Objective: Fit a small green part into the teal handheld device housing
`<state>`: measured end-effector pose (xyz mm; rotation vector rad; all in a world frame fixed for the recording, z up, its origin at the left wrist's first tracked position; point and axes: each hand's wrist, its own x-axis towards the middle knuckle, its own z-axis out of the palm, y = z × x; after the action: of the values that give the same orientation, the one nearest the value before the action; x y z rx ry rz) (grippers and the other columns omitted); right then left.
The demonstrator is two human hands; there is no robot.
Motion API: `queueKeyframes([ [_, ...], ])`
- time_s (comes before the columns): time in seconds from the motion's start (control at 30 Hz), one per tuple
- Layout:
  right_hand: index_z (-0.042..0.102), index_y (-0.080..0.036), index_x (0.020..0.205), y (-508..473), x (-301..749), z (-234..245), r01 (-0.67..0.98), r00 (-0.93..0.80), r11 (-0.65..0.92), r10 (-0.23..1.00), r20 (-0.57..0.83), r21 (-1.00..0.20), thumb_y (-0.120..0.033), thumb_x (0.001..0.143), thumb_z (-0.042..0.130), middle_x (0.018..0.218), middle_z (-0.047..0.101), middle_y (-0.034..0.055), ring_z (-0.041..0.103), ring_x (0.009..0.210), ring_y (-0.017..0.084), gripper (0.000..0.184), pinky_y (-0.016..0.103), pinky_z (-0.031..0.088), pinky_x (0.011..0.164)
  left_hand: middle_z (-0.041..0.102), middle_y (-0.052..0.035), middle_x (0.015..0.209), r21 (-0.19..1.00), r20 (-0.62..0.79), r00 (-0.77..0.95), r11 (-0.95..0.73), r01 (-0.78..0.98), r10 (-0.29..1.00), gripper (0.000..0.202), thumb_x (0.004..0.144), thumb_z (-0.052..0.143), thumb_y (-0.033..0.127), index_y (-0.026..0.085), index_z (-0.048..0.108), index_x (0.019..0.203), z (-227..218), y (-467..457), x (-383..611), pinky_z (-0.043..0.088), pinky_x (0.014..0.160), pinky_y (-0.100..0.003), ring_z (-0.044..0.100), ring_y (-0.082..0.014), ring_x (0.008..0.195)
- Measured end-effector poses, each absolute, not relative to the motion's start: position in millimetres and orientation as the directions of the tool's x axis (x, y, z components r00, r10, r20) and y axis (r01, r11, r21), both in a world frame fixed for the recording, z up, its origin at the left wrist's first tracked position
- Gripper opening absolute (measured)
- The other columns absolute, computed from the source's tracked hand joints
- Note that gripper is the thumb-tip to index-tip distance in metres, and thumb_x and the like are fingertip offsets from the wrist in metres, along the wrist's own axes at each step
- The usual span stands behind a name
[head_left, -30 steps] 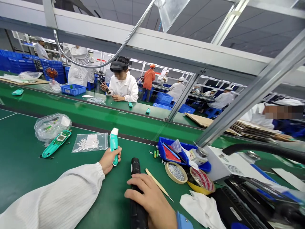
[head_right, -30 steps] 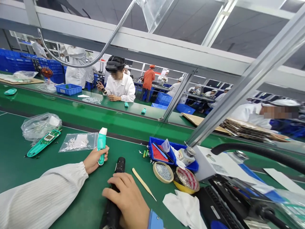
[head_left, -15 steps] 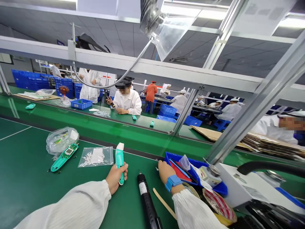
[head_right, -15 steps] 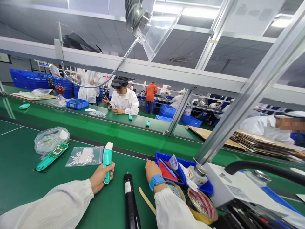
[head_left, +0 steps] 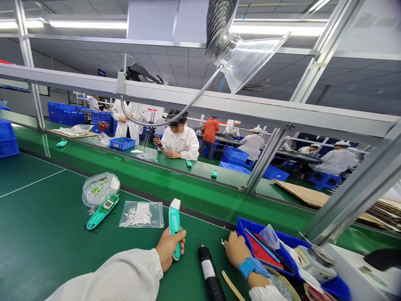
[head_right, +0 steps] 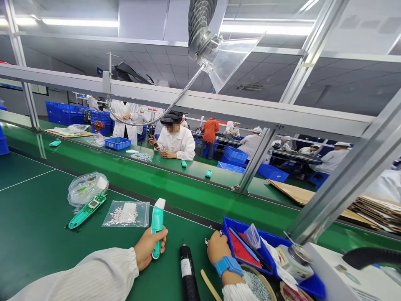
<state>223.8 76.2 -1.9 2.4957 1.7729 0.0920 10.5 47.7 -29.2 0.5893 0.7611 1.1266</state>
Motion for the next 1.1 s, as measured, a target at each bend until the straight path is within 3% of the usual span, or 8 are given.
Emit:
queueKeyframes([
  [0.2, 0.055, -0.004, 0.096, 70, 227, 1, 0.943, 0.307, -0.304, 0.952, 0.003, -0.136, -0.01, 0.081, 0.046, 0.088, 0.059, 0.0133, 0.058, 0.082, 0.02, 0.019, 0.033, 0.044, 0.074, 0.044, 0.005, 0.055, 0.74, -0.227, 0.247, 0.332, -0.585, 0.942, 0.044, 0.054, 0.073, 0.039, 0.017, 0.042, 0.077, -28, 49, 11, 0.03, 0.044, -0.021, 0.039, -0.0062, 0.047],
  [0.33, 0.055, -0.002, 0.1, 62, 221, 14, 0.91, 0.286, -0.223, 0.948, 0.14, -0.349, -0.007, 0.078, 0.037, 0.091, 0.055, 0.0208, 0.056, 0.089, 0.028, 0.029, 0.039, 0.041, 0.079, 0.044, 0.0048, 0.056, 0.701, -0.245, 0.276, 0.367, -0.612, 0.929, 0.047, 0.054, 0.074, 0.041, 0.017, 0.042, 0.077, -25, 50, 11, 0.029, 0.044, -0.02, 0.039, -0.0055, 0.046],
  [0.43, 0.054, -0.008, 0.101, 50, 201, 28, 0.837, 0.216, -0.065, 0.952, 0.218, -0.544, -0.02, 0.081, 0.037, 0.095, 0.055, 0.0157, 0.052, 0.095, 0.026, 0.029, 0.039, 0.039, 0.083, 0.045, 0.0031, 0.057, 0.642, -0.287, 0.334, 0.438, -0.629, 0.898, 0.046, 0.062, 0.064, 0.054, 0.015, 0.043, 0.078, -21, 51, 9, 0.027, 0.043, -0.019, 0.04, -0.0059, 0.045],
  [0.53, 0.054, -0.013, 0.1, 32, 167, 37, 0.676, 0.116, 0.077, 0.971, 0.208, -0.733, -0.04, 0.082, 0.041, 0.088, 0.058, 0.0083, 0.056, 0.081, 0.021, 0.035, 0.034, 0.045, 0.07, 0.046, 0.0004, 0.055, 0.543, -0.3, 0.433, 0.526, -0.655, 0.85, 0.052, 0.074, 0.039, 0.064, 0.013, 0.047, 0.083, -16, 49, 3, 0.027, 0.041, -0.019, 0.041, -0.0075, 0.044],
  [0.63, 0.054, -0.013, 0.096, 14, 136, 40, 0.521, 0.043, 0.141, 0.981, 0.191, -0.842, -0.051, 0.078, 0.043, 0.081, 0.06, 0.0056, 0.055, 0.067, 0.016, 0.043, 0.028, 0.046, 0.057, 0.049, -0.0015, 0.058, 0.468, -0.272, 0.476, 0.547, -0.694, 0.836, 0.052, 0.079, 0.032, 0.06, 0.012, 0.049, 0.086, -11, 46, -1, 0.027, 0.04, -0.019, 0.045, -0.009, 0.046],
  [0.83, 0.059, -0.016, 0.088, -6, 115, 42, 0.33, -0.144, 0.2, 0.977, 0.16, -0.923, -0.043, 0.078, 0.051, 0.085, 0.063, 0.0055, 0.058, 0.075, 0.017, 0.03, 0.029, 0.048, 0.07, 0.052, -0.0028, 0.064, 0.461, -0.288, 0.429, 0.517, -0.721, 0.856, 0.049, 0.081, 0.036, 0.056, 0.01, 0.053, 0.083, -4, 34, 2, 0.04, 0.051, -0.023, 0.051, -0.0104, 0.053],
  [0.93, 0.062, -0.018, 0.093, -12, 116, 42, 0.44, -0.157, 0.233, 0.971, 0.182, -0.867, -0.04, 0.081, 0.048, 0.091, 0.063, 0.0065, 0.058, 0.085, 0.019, 0.028, 0.032, 0.047, 0.078, 0.051, -0.0021, 0.061, 0.454, -0.267, 0.421, 0.499, -0.738, 0.867, 0.046, 0.082, 0.037, 0.053, 0.01, 0.053, 0.081, 1, 30, 2, 0.039, 0.052, -0.022, 0.049, -0.009, 0.05],
  [1.1, 0.064, -0.023, 0.095, -22, 110, 42, 0.632, -0.241, 0.422, 0.904, 0.352, -0.65, -0.034, 0.084, 0.044, 0.084, 0.064, 0.0042, 0.059, 0.078, 0.017, 0.026, 0.028, 0.048, 0.07, 0.053, -0.0038, 0.064, 0.433, -0.25, 0.43, 0.497, -0.752, 0.868, 0.045, 0.081, 0.039, 0.054, 0.01, 0.052, 0.081, 7, 28, -2, 0.041, 0.059, -0.023, 0.052, -0.0106, 0.056],
])
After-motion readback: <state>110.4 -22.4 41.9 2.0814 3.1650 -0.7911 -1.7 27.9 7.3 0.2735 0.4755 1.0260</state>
